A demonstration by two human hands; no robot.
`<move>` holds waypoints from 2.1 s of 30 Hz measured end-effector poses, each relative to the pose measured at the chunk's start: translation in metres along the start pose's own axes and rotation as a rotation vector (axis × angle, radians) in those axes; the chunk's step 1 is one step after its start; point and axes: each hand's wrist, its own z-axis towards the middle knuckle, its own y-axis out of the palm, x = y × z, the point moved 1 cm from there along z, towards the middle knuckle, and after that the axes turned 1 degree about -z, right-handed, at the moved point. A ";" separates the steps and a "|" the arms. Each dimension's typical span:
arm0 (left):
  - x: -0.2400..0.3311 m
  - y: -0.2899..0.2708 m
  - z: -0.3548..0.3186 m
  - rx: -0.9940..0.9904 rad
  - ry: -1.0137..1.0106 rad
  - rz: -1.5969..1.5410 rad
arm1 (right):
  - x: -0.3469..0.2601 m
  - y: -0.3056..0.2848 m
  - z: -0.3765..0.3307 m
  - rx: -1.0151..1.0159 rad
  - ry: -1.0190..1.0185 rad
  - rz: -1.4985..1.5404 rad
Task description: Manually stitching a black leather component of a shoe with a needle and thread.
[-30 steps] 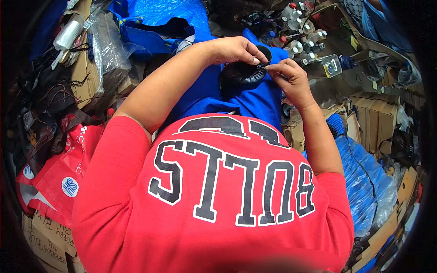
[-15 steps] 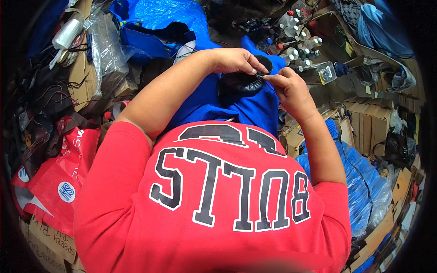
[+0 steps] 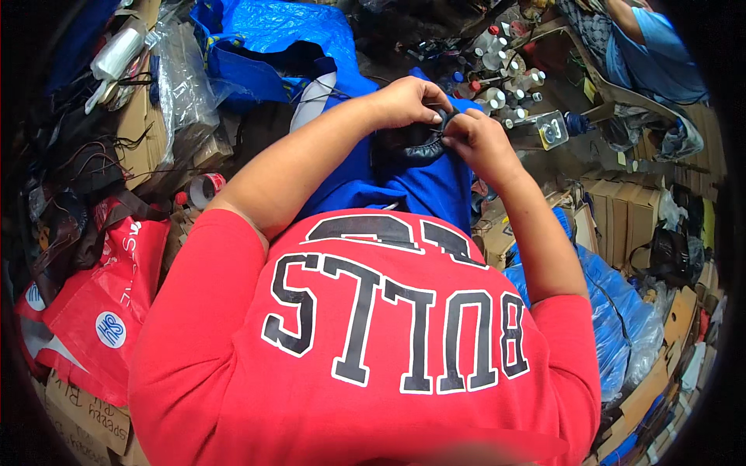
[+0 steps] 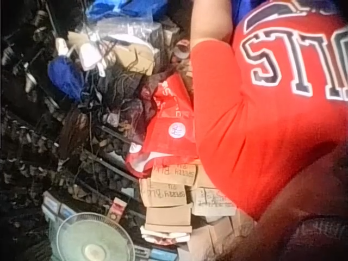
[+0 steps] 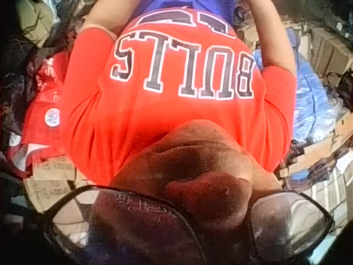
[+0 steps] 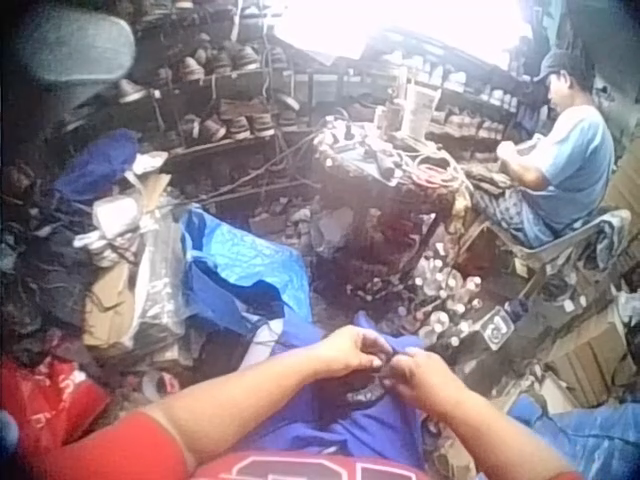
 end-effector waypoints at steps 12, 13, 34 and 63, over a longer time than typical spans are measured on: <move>0.008 0.014 -0.044 0.656 0.295 0.549 | 0.019 0.014 -0.020 -0.025 0.098 0.376; 0.007 0.010 -0.044 0.655 0.290 0.573 | 0.023 0.020 -0.019 0.052 0.026 0.324; 0.052 -0.016 -0.045 0.326 -0.013 -0.853 | 0.092 0.061 0.010 0.321 0.403 2.519; 0.002 0.007 -0.058 0.003 0.110 0.564 | 0.037 0.000 0.043 -0.257 0.200 0.434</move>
